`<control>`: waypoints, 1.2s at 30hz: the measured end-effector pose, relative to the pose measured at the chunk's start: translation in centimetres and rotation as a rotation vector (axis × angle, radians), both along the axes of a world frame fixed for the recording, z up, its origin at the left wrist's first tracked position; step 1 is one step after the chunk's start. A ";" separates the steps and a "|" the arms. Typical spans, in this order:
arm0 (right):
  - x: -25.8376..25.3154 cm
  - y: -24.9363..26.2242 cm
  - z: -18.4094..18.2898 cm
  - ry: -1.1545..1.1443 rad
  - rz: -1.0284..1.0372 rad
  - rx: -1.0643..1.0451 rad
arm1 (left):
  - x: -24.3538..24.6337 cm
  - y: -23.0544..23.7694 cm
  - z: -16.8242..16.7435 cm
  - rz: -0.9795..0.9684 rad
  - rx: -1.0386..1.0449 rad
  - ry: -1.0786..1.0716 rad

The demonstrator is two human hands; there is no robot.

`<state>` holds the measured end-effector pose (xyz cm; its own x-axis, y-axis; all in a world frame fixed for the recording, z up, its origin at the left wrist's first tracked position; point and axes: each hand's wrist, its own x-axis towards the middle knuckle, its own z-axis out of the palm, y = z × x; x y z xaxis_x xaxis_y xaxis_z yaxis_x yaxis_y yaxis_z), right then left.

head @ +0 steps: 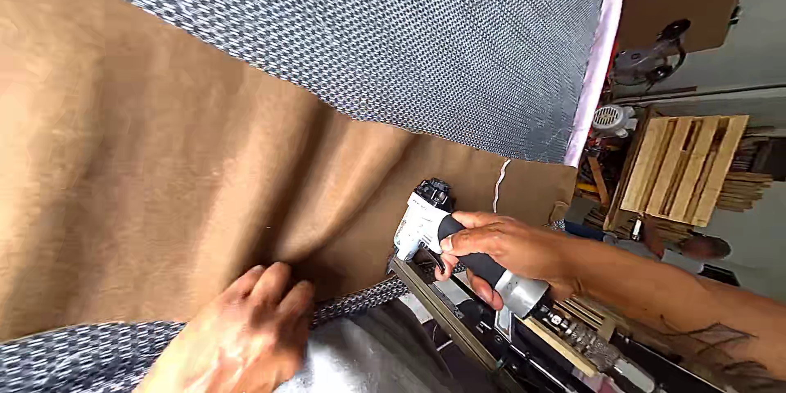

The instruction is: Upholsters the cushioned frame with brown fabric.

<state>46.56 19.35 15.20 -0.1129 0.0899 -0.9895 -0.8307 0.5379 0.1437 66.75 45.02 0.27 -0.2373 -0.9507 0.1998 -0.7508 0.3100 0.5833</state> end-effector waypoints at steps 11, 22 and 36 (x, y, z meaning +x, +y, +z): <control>6.1 3.5 -0.4 -0.036 -0.053 0.019 | 5.5 1.6 0.4 -0.098 0.035 -0.036; 11.5 5.8 -0.5 -0.039 -0.031 0.041 | 7.3 2.6 0.7 -0.162 0.065 0.004; 17.6 9.0 -0.3 -0.003 -0.043 0.033 | 14.9 7.0 0.6 -0.158 0.057 -0.023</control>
<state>64.13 28.39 14.88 -0.1055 0.1271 -0.9863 -0.8073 0.5682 0.1596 81.65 52.05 0.89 -0.3884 -0.9108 0.1395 -0.7088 0.3921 0.5864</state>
